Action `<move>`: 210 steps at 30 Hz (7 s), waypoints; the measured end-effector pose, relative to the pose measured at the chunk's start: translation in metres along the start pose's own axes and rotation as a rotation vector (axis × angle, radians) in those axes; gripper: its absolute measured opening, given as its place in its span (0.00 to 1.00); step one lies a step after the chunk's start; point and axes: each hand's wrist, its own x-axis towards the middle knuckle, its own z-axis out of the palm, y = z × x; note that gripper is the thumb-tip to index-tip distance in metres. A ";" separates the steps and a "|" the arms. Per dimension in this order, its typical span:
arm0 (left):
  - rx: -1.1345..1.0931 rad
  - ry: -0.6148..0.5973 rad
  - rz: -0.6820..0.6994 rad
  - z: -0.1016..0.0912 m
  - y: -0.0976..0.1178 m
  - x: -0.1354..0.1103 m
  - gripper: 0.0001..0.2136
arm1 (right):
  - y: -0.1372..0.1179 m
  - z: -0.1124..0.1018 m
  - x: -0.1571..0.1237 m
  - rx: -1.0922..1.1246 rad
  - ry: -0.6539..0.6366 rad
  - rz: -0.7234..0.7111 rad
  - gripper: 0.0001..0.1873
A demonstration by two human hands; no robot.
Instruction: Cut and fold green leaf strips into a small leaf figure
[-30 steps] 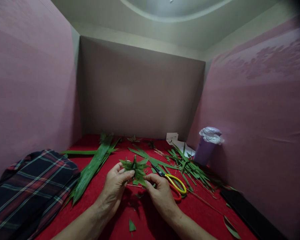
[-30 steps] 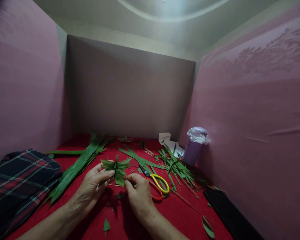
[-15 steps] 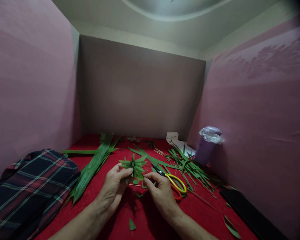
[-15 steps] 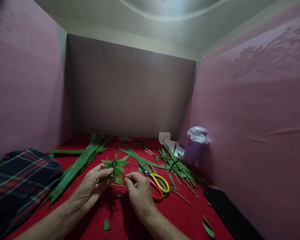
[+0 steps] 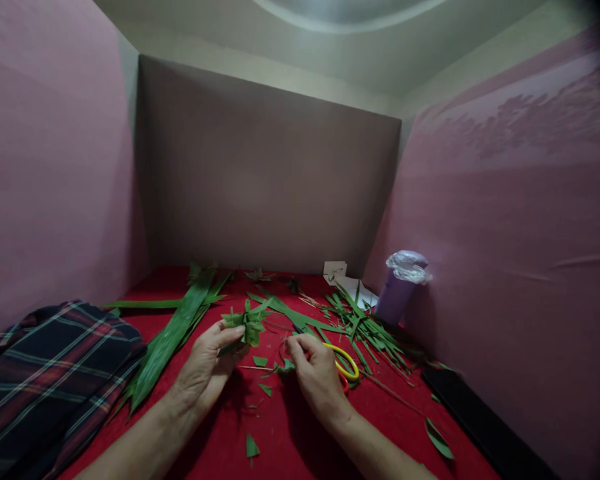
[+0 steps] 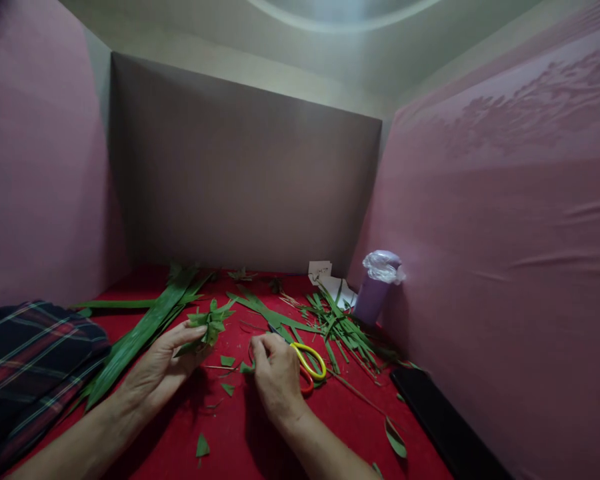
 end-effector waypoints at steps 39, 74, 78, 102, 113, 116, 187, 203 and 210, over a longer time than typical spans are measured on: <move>-0.128 0.027 0.081 -0.006 0.025 0.012 0.11 | -0.006 -0.002 0.014 -0.285 -0.434 -0.226 0.08; -0.135 0.037 -0.106 -0.009 0.000 0.013 0.07 | -0.028 0.019 -0.021 -0.039 -0.256 -0.151 0.09; -0.133 0.023 -0.145 -0.010 0.002 0.012 0.07 | -0.026 0.014 -0.017 -0.043 -0.189 -0.113 0.10; -0.175 -0.023 -0.309 0.002 0.006 -0.004 0.07 | -0.028 0.004 -0.020 0.187 -0.064 -0.346 0.09; -0.196 -0.074 -0.271 -0.003 0.000 -0.001 0.10 | -0.029 0.004 -0.021 0.178 -0.027 -0.336 0.08; -0.193 -0.090 -0.265 -0.004 -0.001 0.000 0.12 | -0.029 0.005 -0.021 0.176 -0.035 -0.318 0.09; -0.119 -0.165 -0.253 0.005 0.002 -0.009 0.06 | -0.035 0.001 -0.027 0.353 -0.056 -0.217 0.08; 0.121 -0.311 0.071 0.014 0.004 -0.025 0.11 | -0.019 0.017 -0.023 0.555 -0.167 0.005 0.08; 0.134 -0.338 0.106 0.010 0.003 -0.023 0.09 | -0.022 0.013 -0.024 0.516 -0.172 -0.012 0.09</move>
